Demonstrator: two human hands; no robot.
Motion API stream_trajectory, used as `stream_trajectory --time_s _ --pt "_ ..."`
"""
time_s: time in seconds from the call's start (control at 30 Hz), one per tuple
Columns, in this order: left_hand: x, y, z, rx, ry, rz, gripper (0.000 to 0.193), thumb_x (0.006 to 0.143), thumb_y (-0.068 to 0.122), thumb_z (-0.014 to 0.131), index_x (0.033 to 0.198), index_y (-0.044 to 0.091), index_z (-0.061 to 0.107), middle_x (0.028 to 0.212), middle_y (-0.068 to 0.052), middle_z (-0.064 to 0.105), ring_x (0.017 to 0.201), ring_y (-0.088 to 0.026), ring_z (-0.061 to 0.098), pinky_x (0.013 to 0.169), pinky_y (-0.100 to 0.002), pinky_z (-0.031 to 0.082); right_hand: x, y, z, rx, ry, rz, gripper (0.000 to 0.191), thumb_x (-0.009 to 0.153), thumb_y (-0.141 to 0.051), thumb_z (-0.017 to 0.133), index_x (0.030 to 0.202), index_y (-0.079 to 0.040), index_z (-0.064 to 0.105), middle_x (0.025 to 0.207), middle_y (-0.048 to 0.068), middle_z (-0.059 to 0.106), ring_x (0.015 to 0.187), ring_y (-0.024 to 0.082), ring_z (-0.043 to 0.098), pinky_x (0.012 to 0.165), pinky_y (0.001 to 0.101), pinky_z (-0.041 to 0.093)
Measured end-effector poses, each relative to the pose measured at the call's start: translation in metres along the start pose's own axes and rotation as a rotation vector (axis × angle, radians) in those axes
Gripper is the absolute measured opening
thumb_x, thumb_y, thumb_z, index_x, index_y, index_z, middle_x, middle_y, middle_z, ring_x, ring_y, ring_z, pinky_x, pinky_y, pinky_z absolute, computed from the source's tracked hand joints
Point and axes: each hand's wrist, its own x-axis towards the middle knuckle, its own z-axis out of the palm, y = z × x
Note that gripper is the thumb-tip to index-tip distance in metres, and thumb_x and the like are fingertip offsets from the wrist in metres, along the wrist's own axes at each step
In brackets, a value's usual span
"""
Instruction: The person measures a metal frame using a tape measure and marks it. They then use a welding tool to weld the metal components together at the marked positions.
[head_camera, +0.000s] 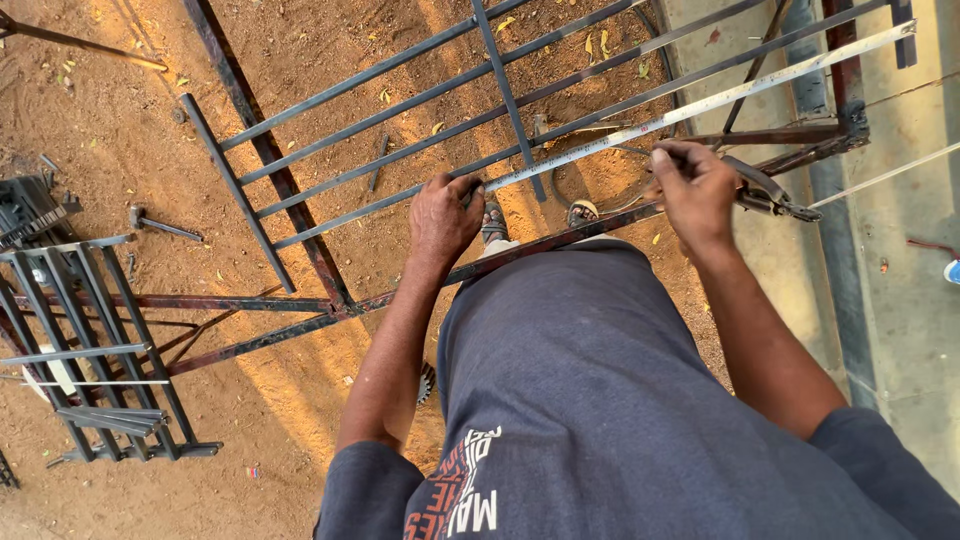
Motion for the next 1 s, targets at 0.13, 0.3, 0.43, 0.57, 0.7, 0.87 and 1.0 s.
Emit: stream_trajectory --time_s 0.13,0.3,0.43,0.57,0.7,0.87,1.0 --pt "-0.002 -0.007 0.007 -0.025 -0.086 -0.038 0.024 0.095 0.029 0.071 0.111 0.014 0.081 0.099 -0.012 0.075 0.076 -0.021 0.066 0.060 -0.037 0.053 0.018 0.018 0.007 0.362 0.059 0.421 0.027 0.106 -0.027 0.061 0.121 -0.004 0.061 0.096 0.010 0.074 0.072 0.016 0.074 0.057 0.0295 0.060" --pt "0.014 0.014 -0.004 -0.128 -0.032 0.037 0.022 0.094 0.025 0.071 0.110 0.013 0.081 0.100 -0.012 0.075 0.071 -0.018 0.064 0.052 -0.030 0.050 0.072 0.003 -0.011 0.618 0.120 0.352 0.023 0.107 -0.027 0.058 0.116 -0.007 0.061 0.091 0.009 0.073 0.071 0.022 0.073 0.055 0.0340 0.055" --pt "0.006 0.028 -0.006 -0.146 0.100 0.135 0.020 0.095 0.027 0.071 0.105 0.015 0.082 0.103 -0.012 0.076 0.079 -0.017 0.066 0.058 -0.029 0.053 0.072 -0.013 -0.017 0.640 0.215 0.197 0.015 0.108 -0.022 0.063 0.107 -0.008 0.058 0.091 0.010 0.073 0.065 0.017 0.067 0.055 0.0317 0.053" --pt "0.003 0.047 -0.008 -0.242 -0.097 -0.048 0.039 0.096 0.038 0.070 0.126 0.013 0.071 0.094 -0.012 0.075 0.077 -0.021 0.068 0.062 -0.036 0.055 0.049 -0.040 -0.001 0.371 0.109 0.185 0.015 0.107 -0.022 0.066 0.103 -0.007 0.065 0.083 0.006 0.068 0.061 0.015 0.065 0.053 0.0293 0.052" --pt "0.010 0.067 0.003 -0.410 0.035 -0.048 0.052 0.099 0.041 0.069 0.135 0.006 0.058 0.099 -0.021 0.073 0.088 -0.032 0.071 0.076 -0.045 0.057 0.025 -0.041 0.039 -0.065 -0.191 0.206 0.022 0.100 -0.026 0.065 0.104 -0.005 0.073 0.090 0.005 0.075 0.065 0.013 0.065 0.054 0.0296 0.051" --pt "-0.004 0.065 -0.006 -0.583 0.028 -0.182 0.053 0.100 0.041 0.064 0.136 0.003 0.052 0.099 -0.026 0.071 0.092 -0.039 0.072 0.082 -0.050 0.057 -0.007 -0.036 0.071 -0.278 -0.504 0.159 0.029 0.102 -0.028 0.062 0.113 -0.004 0.074 0.096 0.006 0.077 0.079 0.015 0.071 0.068 0.0299 0.058" --pt "-0.003 0.071 0.004 -0.681 0.034 -0.143 0.053 0.101 0.037 0.060 0.141 0.003 0.049 0.110 -0.025 0.070 0.098 -0.037 0.072 0.084 -0.048 0.059 -0.005 -0.021 0.071 0.019 -0.638 0.162 0.041 0.100 -0.028 0.058 0.136 -0.009 0.057 0.122 0.007 0.067 0.104 0.016 0.068 0.077 0.0324 0.063"
